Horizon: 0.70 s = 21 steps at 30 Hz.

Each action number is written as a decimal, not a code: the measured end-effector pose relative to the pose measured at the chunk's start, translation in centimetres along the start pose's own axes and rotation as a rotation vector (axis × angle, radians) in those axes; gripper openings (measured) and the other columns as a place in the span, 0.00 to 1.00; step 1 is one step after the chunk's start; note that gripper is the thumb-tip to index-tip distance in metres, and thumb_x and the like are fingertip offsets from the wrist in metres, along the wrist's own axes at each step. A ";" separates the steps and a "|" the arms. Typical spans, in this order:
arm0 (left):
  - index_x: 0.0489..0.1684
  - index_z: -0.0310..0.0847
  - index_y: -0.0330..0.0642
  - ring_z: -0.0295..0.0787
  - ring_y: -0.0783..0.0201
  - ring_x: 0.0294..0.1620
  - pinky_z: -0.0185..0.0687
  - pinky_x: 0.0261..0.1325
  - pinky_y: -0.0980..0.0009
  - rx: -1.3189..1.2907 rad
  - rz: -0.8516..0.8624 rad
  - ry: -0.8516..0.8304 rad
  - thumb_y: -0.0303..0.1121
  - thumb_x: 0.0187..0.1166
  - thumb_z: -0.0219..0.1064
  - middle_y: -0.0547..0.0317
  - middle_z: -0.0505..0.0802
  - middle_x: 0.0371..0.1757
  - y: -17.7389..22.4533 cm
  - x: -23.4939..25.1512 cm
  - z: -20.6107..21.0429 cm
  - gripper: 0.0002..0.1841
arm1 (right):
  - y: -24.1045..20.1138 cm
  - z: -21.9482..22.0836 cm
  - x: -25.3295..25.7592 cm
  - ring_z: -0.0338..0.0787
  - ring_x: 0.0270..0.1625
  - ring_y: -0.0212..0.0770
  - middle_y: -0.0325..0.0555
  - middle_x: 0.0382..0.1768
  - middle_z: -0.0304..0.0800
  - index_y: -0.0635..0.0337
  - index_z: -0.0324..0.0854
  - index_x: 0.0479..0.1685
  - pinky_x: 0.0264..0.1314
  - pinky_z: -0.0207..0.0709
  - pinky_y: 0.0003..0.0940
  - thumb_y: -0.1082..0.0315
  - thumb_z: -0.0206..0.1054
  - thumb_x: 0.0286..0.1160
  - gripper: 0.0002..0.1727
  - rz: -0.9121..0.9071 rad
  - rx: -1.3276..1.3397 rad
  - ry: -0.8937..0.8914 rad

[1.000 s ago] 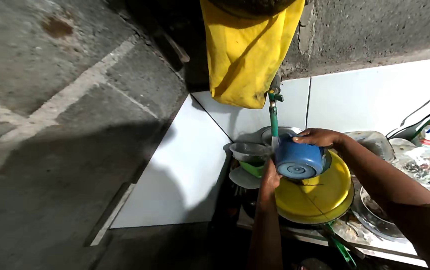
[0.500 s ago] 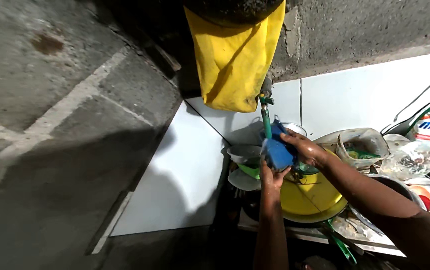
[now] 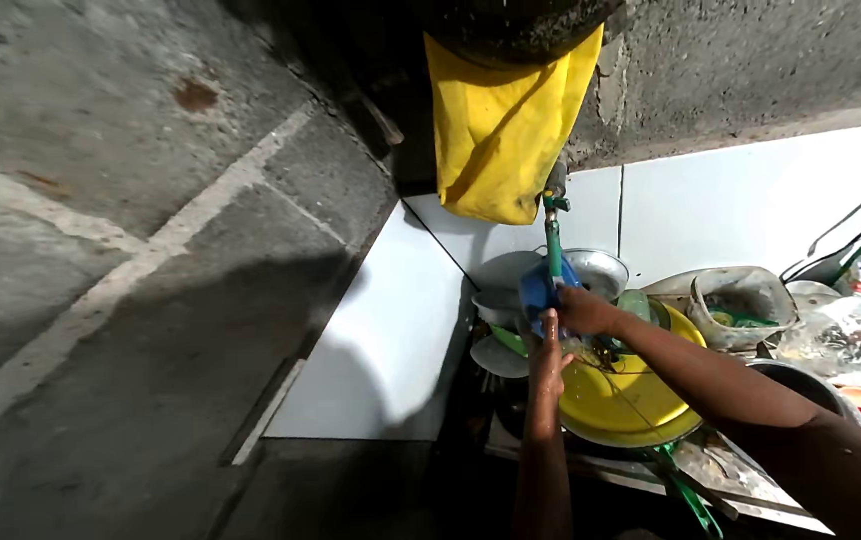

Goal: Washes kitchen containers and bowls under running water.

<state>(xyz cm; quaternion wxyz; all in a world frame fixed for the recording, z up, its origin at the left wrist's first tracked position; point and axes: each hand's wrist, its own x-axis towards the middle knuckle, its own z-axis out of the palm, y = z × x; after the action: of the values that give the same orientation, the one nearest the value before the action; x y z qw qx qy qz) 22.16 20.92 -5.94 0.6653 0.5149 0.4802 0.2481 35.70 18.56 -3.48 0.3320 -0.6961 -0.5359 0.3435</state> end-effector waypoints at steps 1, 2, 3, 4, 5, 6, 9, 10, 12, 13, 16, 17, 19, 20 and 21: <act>0.97 0.23 0.63 0.58 0.36 0.88 0.75 0.70 0.32 0.045 0.023 0.024 0.54 0.85 0.63 0.42 0.46 0.95 0.3 0.1 -0.1 0.49 | -0.3 0.5 0.0 0.87 0.65 0.60 0.68 0.59 0.87 0.73 0.74 0.73 0.73 0.75 0.59 0.61 0.63 0.87 0.25 0.006 -0.052 -0.026; 0.97 0.22 0.63 0.61 0.35 0.87 0.76 0.67 0.31 0.081 0.017 0.018 0.55 0.84 0.64 0.41 0.48 0.95 0.7 0.1 -0.3 0.50 | -0.5 1.1 -0.1 0.85 0.69 0.63 0.70 0.63 0.85 0.74 0.74 0.73 0.77 0.72 0.61 0.61 0.61 0.88 0.26 0.000 -0.097 -0.054; 0.97 0.27 0.64 0.64 0.35 0.85 0.77 0.66 0.30 0.115 -0.026 -0.011 0.57 0.84 0.63 0.43 0.53 0.94 1.1 0.2 -0.4 0.48 | -0.7 2.0 -0.4 0.83 0.72 0.64 0.70 0.67 0.83 0.73 0.73 0.75 0.79 0.69 0.62 0.60 0.62 0.87 0.27 0.008 -0.120 -0.082; 0.97 0.32 0.65 0.66 0.35 0.84 0.76 0.66 0.29 0.145 -0.054 -0.041 0.58 0.83 0.63 0.43 0.58 0.92 1.2 0.4 -0.7 0.47 | -0.7 2.8 -0.6 0.82 0.74 0.64 0.69 0.69 0.83 0.72 0.73 0.76 0.79 0.69 0.63 0.59 0.63 0.86 0.28 0.024 -0.136 -0.111; 0.96 0.36 0.64 0.70 0.35 0.81 0.78 0.64 0.30 0.167 -0.045 -0.047 0.56 0.84 0.64 0.40 0.63 0.89 1.1 1.0 -1.2 0.45 | -0.5 3.5 -0.9 0.82 0.73 0.65 0.70 0.69 0.83 0.71 0.73 0.76 0.78 0.70 0.66 0.59 0.64 0.85 0.28 0.013 -0.140 -0.147; 0.96 0.41 0.59 0.74 0.36 0.78 0.79 0.65 0.33 0.190 -0.008 -0.031 0.54 0.85 0.63 0.38 0.68 0.86 0.9 1.6 -1.7 0.42 | -0.1 3.8 -1.2 0.83 0.71 0.66 0.70 0.66 0.84 0.70 0.74 0.76 0.76 0.70 0.67 0.57 0.67 0.83 0.29 -0.026 -0.127 -0.193; 0.92 0.54 0.47 0.72 0.40 0.78 0.72 0.71 0.38 0.201 0.005 0.021 0.49 0.92 0.52 0.36 0.71 0.83 2.1 2.6 -3.6 0.31 | 2.0 3.3 -2.5 0.83 0.72 0.65 0.69 0.67 0.84 0.63 0.67 0.85 0.80 0.66 0.66 0.47 0.69 0.81 0.40 -0.192 -0.189 -0.346; 0.91 0.55 0.49 0.76 0.36 0.75 0.79 0.63 0.35 0.215 -0.043 0.018 0.52 0.93 0.48 0.34 0.72 0.82 2.9 2.7 -4.4 0.31 | 3.0 2.7 -2.8 0.81 0.75 0.66 0.68 0.69 0.84 0.62 0.67 0.86 0.84 0.62 0.67 0.47 0.70 0.81 0.40 -0.229 -0.298 -0.375; 0.91 0.55 0.54 0.79 0.34 0.71 0.83 0.56 0.34 0.204 -0.104 -0.004 0.58 0.91 0.48 0.35 0.73 0.81 4.2 3.1 -5.8 0.32 | 5.3 1.4 -2.3 0.76 0.78 0.69 0.68 0.71 0.83 0.65 0.75 0.79 0.88 0.53 0.69 0.55 0.69 0.83 0.31 -0.269 -0.538 -0.357; 0.92 0.53 0.55 0.78 0.34 0.73 0.84 0.58 0.36 0.182 -0.094 -0.010 0.59 0.89 0.51 0.36 0.71 0.84 4.3 3.0 -6.1 0.34 | 6.1 1.1 -2.1 0.78 0.76 0.71 0.69 0.69 0.84 0.67 0.80 0.72 0.83 0.61 0.70 0.60 0.64 0.85 0.23 -0.255 -0.616 -0.300; 0.97 0.24 0.62 0.69 0.43 0.82 0.80 0.66 0.43 0.080 0.192 -0.059 0.45 0.84 0.65 0.42 0.50 0.94 1.6 1.7 -4.3 0.50 | 3.8 1.0 -2.7 0.85 0.64 0.78 0.77 0.57 0.86 0.73 0.81 0.65 0.65 0.74 0.74 0.61 0.52 0.94 0.22 -0.164 -0.606 -0.211; 0.96 0.16 0.63 0.67 0.45 0.84 0.82 0.66 0.45 0.059 0.305 -0.076 0.42 0.79 0.70 0.43 0.43 0.96 -0.2 1.3 -3.3 0.57 | 2.5 1.4 -3.2 0.86 0.61 0.78 0.77 0.54 0.87 0.74 0.81 0.64 0.63 0.75 0.74 0.61 0.53 0.93 0.22 -0.169 -0.544 -0.186; 0.96 0.17 0.57 0.66 0.49 0.85 0.85 0.66 0.48 0.038 0.468 -0.009 0.41 0.73 0.74 0.42 0.45 0.95 -3.1 1.1 -1.8 0.60 | 1.0 2.5 -3.9 0.87 0.59 0.76 0.76 0.53 0.88 0.75 0.82 0.60 0.62 0.75 0.73 0.67 0.58 0.87 0.18 -0.197 -0.426 -0.152; 0.96 0.22 0.55 0.67 0.50 0.84 0.83 0.67 0.49 0.008 0.466 0.038 0.40 0.74 0.72 0.42 0.50 0.94 -3.5 1.2 -1.5 0.57 | 1.1 3.0 -3.9 0.88 0.58 0.75 0.74 0.53 0.88 0.74 0.81 0.60 0.62 0.76 0.73 0.67 0.59 0.87 0.17 -0.224 -0.399 -0.158; 0.97 0.29 0.52 0.70 0.48 0.82 0.83 0.66 0.48 0.008 0.410 0.067 0.39 0.78 0.69 0.41 0.55 0.92 -3.2 1.0 -1.7 0.52 | 1.8 3.1 -3.9 0.88 0.60 0.73 0.72 0.55 0.88 0.71 0.79 0.66 0.65 0.75 0.71 0.67 0.59 0.87 0.18 -0.253 -0.387 -0.184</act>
<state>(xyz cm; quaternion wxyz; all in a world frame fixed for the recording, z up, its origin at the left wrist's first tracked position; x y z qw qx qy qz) 20.51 21.41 -9.32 0.5823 0.5961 0.3884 0.3934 33.32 14.64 -6.15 0.1829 -0.6399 -0.7025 0.2521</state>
